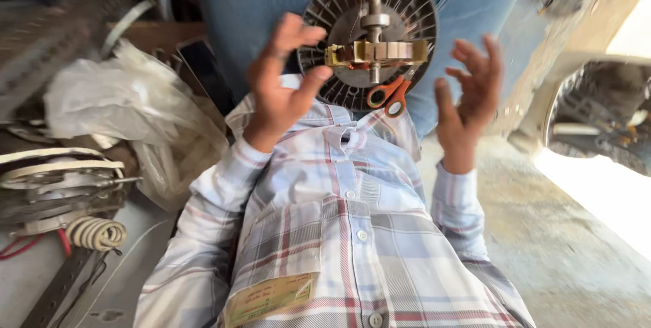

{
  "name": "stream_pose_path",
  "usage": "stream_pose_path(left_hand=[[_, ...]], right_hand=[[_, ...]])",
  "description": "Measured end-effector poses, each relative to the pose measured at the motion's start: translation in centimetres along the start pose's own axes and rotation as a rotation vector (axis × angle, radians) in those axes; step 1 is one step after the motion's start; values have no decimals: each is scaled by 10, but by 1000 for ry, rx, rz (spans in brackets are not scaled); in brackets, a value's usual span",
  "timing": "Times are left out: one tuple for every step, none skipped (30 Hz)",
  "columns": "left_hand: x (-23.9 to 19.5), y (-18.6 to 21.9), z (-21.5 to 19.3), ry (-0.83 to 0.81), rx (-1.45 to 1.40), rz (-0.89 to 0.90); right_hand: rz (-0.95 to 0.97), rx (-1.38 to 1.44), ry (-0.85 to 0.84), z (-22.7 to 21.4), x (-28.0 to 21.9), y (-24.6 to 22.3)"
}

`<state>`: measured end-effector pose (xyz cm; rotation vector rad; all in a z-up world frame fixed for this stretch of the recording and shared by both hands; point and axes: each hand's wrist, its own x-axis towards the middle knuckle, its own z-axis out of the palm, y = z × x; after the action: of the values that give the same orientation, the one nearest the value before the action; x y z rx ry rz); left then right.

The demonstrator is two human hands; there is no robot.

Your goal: The person prepares components of a fan motor by hand, cutting and shaping insulating material with scissors and applying it to the stator coils while seated in a workshop environment.

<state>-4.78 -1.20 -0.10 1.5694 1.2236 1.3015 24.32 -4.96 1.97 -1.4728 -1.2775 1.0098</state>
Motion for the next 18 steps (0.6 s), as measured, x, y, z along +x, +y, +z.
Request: stream_pose_path(left_hand=[[3,-1,3,-67,31,39],[4,-2,5,-70,21,47],[6,-4,8,-73,11,55],[7,-7,11,-85,-3,62],[9,-12,11,-79,-15,66],[8,-16,12,-77,-32,60],[7,-19,13,-75,-49,54],[7,-23,14,-75,-46,56],[8,-27,17,-75,-42,57],[9,-30,16,-75,-32,58],[10,-33,14,-75,-24,68],[8,-35,15,-77,-20,72],[6,-36,14,-80,-17,75],[6,-37,15,-73,-40,49],[2,-34,16,-66,-63,23],[10,-33,18,-55,-85,12],[23,-33,18,-55,-50,54],[17,-31,16,-58,-13,55]], right_hand=[[-14,11,-9,8,3,1],[-47,-45,-14,16,5,1],[-80,-101,-17,23,8,2],[-108,-159,-12,29,9,5],[-156,-109,44,38,14,12],[-195,-64,98,48,17,20],[-234,-18,152,54,17,29],[-226,142,156,56,19,37],[-218,302,155,55,21,45],[-210,467,146,55,22,53],[-232,435,142,54,24,60],[-246,398,140,51,22,67],[-261,360,139,49,23,74],[-274,332,165,49,24,79],[-286,304,193,52,21,82],[-314,280,220,51,31,82],[-325,331,213,49,44,80],[-296,377,197,50,36,81]])
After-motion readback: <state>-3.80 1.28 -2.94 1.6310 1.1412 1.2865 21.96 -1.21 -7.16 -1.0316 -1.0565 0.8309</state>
